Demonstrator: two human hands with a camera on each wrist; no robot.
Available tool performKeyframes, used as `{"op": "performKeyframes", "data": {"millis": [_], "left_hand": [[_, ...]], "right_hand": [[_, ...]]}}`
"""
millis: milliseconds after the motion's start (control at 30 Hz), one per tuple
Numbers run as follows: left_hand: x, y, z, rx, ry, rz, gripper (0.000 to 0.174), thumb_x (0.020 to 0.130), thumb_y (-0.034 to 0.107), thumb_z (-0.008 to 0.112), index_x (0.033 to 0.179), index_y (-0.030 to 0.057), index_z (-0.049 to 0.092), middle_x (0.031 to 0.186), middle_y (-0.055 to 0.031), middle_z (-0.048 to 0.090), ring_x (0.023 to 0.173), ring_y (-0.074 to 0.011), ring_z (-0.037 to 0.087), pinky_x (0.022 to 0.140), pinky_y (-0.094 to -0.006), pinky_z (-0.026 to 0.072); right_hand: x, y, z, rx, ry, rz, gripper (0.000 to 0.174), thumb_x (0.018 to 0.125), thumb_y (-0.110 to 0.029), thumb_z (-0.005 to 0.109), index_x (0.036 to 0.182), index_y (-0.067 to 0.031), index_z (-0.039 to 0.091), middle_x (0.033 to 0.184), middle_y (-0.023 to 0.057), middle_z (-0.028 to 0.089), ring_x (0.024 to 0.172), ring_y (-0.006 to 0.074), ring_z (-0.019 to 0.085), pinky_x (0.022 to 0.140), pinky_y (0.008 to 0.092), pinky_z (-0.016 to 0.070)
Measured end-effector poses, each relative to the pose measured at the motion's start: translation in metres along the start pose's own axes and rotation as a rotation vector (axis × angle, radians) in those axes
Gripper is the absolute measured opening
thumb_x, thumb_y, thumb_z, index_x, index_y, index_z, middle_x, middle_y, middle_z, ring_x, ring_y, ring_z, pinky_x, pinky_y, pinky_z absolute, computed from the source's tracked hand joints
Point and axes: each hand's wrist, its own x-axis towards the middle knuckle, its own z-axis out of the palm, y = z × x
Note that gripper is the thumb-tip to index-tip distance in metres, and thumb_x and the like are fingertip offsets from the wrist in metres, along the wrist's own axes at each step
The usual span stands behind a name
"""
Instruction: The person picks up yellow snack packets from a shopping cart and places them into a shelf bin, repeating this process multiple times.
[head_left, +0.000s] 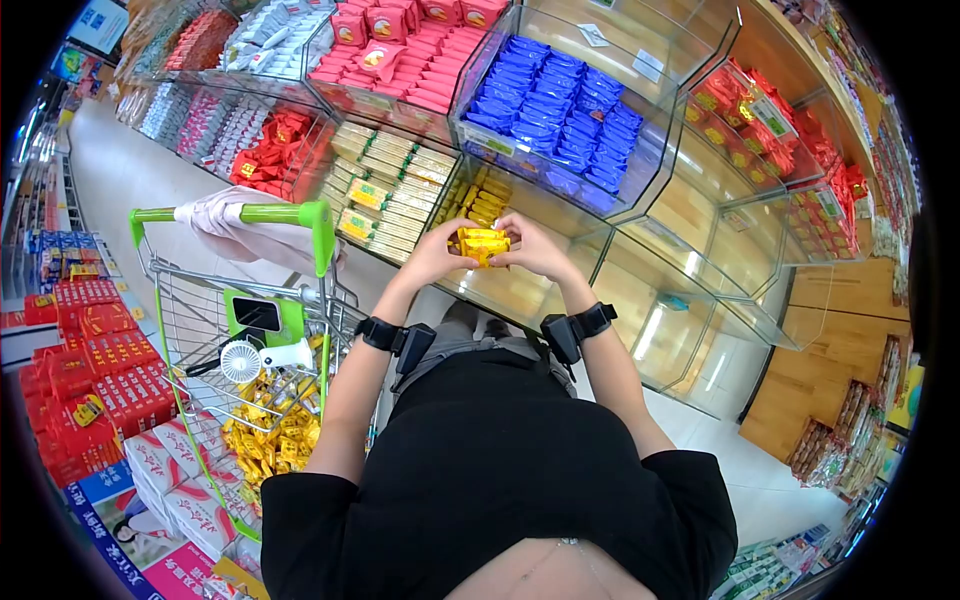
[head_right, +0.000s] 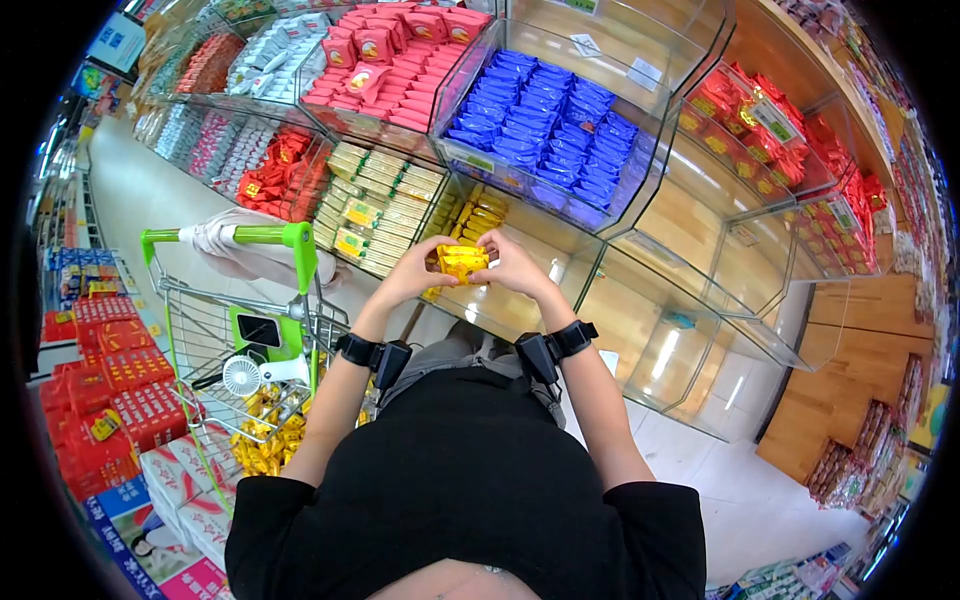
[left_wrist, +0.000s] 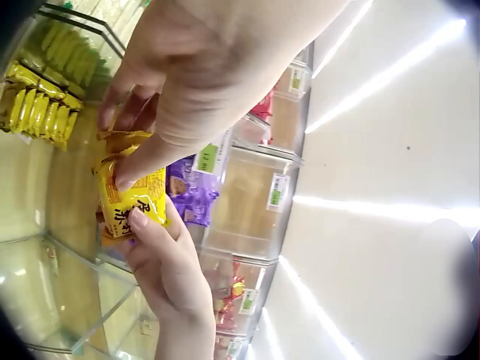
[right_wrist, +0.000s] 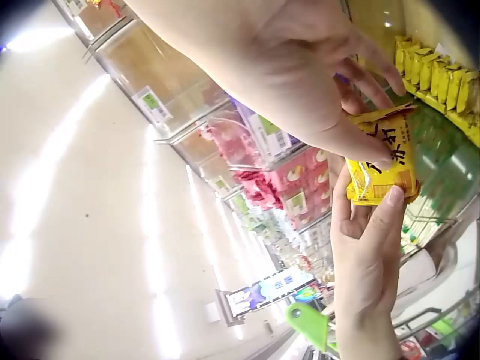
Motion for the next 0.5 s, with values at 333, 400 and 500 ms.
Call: {"op": "performKeyframes", "data": {"millis": [333,400,500], "left_hand": [[0.023,-0.081,0.035,0.252,0.109,-0.109,0.049,0.054,0.009,0.069,0.099,0.0023,0.051,0.091,-0.0183,0.055,0.083,-0.029,0.055,0.07,-0.034,0.0439],[0.026,-0.088,0.038,0.389,0.119,-0.175,0.045,0.056,0.01,0.067,0.097,0.0023,0.052,0.092,-0.0191,0.054,0.084,-0.0307,0.055,0.071,-0.0358,0.0437],[0.03,-0.099,0.041,0.438,0.169,-0.208,0.032,0.061,0.012,0.061,0.09,0.002,0.055,0.089,-0.0207,0.056,0.083,-0.0331,0.055,0.071,-0.0387,0.0431]], "right_hand": [[0.027,0.086,0.024,-0.242,-0.068,0.208,0.041,0.051,-0.012,0.072,0.087,-0.002,0.055,0.078,0.0079,0.058,0.073,0.0154,0.053,0.065,0.0252,0.0427],[0.029,0.097,0.029,-0.313,-0.065,0.227,0.043,0.05,-0.014,0.073,0.087,-0.0021,0.055,0.077,0.009,0.058,0.072,0.0166,0.054,0.065,0.0254,0.0428],[0.032,0.113,0.035,-0.386,-0.044,0.308,0.045,0.047,-0.016,0.073,0.086,-0.0022,0.055,0.075,0.0102,0.058,0.068,0.0195,0.055,0.062,0.027,0.0441]]}}
